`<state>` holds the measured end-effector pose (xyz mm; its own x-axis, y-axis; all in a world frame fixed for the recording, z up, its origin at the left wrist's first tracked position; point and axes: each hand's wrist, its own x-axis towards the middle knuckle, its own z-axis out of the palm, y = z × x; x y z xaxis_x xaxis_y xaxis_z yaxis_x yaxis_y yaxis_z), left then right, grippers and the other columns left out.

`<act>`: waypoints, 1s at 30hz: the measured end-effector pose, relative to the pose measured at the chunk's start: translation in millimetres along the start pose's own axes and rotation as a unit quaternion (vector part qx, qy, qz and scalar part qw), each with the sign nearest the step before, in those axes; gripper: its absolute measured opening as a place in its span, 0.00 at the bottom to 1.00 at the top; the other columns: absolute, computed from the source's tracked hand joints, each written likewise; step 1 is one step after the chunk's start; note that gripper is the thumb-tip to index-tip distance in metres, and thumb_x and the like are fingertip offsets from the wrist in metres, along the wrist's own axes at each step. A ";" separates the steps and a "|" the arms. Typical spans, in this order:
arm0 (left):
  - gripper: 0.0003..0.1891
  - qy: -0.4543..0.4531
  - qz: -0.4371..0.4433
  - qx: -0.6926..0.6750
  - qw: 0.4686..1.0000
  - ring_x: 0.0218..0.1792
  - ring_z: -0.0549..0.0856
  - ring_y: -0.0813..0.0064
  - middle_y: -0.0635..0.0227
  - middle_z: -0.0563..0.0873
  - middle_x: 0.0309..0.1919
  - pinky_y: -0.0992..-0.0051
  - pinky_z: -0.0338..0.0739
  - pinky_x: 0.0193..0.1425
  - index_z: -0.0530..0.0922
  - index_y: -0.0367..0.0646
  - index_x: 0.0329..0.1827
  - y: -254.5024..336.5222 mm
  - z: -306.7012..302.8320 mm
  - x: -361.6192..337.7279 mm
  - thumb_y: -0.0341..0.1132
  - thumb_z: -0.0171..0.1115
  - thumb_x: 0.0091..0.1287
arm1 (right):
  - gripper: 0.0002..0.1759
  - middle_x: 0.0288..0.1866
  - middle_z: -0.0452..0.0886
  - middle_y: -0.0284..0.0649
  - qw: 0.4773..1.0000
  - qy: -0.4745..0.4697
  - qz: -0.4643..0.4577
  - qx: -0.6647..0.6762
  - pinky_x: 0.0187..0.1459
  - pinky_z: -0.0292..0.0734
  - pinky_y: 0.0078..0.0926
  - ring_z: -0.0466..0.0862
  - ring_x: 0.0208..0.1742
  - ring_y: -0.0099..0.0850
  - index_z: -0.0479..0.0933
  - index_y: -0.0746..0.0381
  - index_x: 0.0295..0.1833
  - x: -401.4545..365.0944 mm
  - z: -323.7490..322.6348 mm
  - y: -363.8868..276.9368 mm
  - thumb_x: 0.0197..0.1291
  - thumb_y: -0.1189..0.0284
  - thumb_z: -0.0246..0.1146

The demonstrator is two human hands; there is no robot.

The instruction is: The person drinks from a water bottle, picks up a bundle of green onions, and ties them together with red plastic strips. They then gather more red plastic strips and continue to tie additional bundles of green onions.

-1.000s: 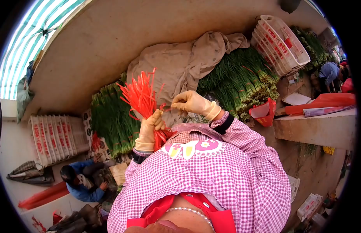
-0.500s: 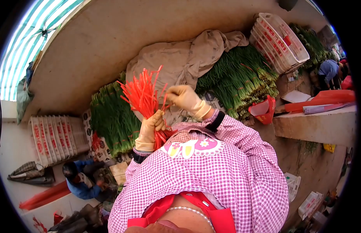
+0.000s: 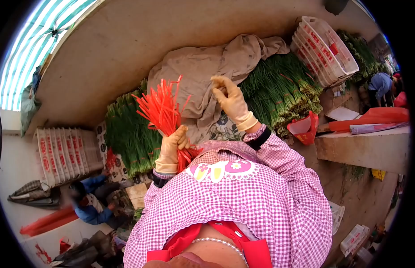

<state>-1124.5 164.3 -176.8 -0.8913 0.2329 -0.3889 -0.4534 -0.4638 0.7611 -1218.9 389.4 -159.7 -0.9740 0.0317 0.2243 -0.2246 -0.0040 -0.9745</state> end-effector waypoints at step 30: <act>0.11 0.091 0.072 0.036 0.993 0.13 0.66 0.83 0.77 0.69 0.13 0.77 0.70 0.22 0.76 0.41 0.33 8.5 17.9 -10.1 0.39 0.62 0.68 | 0.10 0.41 0.85 0.43 0.853 -0.242 0.300 0.352 0.26 0.73 0.16 0.79 0.23 0.22 0.72 0.64 0.43 -37.5 34.5 -16.7 0.69 0.67 0.57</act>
<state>-1119.3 173.4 -157.1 -0.9348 0.0078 -0.3552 -0.3258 -0.4173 0.8483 -1179.7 353.8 -151.5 -0.7801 -0.6025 -0.1689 0.5225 -0.4789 -0.7054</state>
